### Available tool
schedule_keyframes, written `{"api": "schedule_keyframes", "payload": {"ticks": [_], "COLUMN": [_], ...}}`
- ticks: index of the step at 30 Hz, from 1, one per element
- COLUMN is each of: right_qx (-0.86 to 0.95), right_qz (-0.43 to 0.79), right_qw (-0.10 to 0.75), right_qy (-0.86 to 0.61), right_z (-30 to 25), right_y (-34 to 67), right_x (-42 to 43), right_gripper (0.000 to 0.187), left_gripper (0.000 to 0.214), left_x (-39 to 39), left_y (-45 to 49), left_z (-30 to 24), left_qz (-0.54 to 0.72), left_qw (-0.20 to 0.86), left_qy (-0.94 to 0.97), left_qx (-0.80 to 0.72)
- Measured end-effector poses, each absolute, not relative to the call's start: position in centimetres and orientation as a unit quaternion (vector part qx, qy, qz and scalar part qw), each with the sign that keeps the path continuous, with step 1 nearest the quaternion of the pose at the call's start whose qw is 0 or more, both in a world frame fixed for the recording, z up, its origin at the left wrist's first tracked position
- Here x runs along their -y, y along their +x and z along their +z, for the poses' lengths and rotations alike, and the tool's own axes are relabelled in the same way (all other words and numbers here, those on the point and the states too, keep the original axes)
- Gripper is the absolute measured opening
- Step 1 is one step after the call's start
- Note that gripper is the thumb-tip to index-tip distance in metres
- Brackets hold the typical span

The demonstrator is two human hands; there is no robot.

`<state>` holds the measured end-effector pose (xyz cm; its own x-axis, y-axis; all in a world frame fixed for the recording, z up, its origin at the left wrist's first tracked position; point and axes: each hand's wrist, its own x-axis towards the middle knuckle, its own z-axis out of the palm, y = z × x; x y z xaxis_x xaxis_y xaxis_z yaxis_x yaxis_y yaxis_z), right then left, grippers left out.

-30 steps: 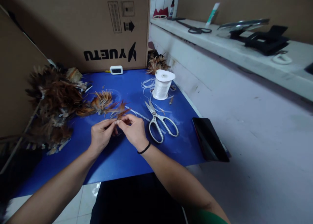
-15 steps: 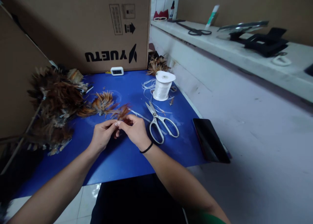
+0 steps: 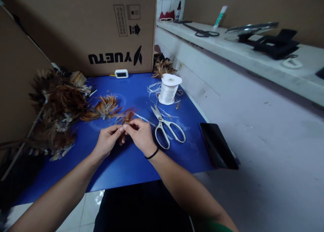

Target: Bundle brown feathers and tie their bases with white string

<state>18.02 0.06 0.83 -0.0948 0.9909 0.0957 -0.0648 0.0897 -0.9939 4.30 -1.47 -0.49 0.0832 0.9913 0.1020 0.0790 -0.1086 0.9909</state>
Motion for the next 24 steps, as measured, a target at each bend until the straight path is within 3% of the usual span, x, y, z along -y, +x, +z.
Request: {"api": "schedule_keyframes", "payload": {"ticks": [24], "right_qx": [0.515], "right_qz": [0.539], "right_qw": [0.513], "right_qy": [-0.426], "right_z": [1.11], "right_y": [17.87], "right_x": [-0.12], "right_gripper": [0.015], "left_gripper": [0.022], "left_x": [1.47], "left_y": [4.39], "left_z": [-0.69], "left_qz": [0.513], "left_qw": [0.476], "left_qy": [0.531], "left_qx": [-0.478]}}
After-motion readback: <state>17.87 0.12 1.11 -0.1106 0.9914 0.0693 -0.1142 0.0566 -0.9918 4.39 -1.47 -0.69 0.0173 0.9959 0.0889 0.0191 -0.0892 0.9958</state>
